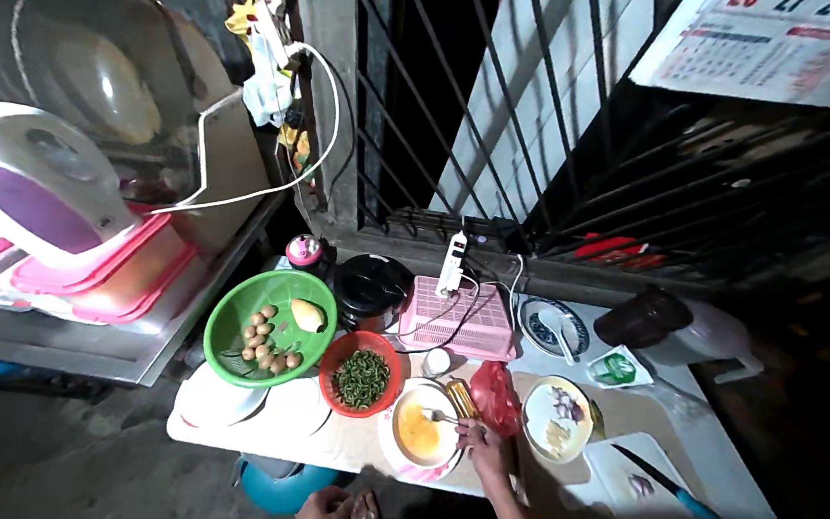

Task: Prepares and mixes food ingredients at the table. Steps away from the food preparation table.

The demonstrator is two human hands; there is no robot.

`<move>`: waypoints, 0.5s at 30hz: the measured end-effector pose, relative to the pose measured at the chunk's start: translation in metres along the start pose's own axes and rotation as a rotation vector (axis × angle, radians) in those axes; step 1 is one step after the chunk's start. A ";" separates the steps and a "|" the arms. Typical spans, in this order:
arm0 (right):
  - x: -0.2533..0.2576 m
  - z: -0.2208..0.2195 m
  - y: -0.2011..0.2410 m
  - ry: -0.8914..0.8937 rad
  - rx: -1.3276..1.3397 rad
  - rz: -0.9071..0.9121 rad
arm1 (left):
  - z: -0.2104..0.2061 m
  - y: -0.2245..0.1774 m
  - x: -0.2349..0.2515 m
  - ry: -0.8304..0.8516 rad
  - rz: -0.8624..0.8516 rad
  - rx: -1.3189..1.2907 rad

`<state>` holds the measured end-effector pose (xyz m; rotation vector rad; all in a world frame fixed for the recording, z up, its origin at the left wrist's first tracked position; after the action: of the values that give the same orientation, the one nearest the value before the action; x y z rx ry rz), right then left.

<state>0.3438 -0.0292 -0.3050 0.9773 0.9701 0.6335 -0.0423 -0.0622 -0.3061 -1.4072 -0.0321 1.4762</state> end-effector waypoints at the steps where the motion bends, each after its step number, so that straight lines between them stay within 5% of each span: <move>1: 0.000 0.001 -0.002 0.015 -0.034 -0.003 | -0.004 -0.007 0.006 0.005 -0.013 -0.007; 9: -0.010 0.002 -0.011 0.045 0.089 -0.151 | -0.042 -0.068 0.100 0.060 -0.007 0.113; 15: -0.016 0.003 -0.016 0.024 0.107 -0.169 | -0.056 -0.085 0.126 0.027 0.042 0.284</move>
<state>0.3402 -0.0507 -0.3129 0.9716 1.1048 0.4564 0.0831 0.0263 -0.3591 -1.2028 0.2170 1.4325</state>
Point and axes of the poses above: each hand's wrist, its own x-axis towards the middle knuckle, its own z-axis out of the back of the hand, y = z × x, the point moved 9 cm from there along x, towards the middle knuckle, and after that the axes turned 6 degrees about x, right-handed, at the moved point
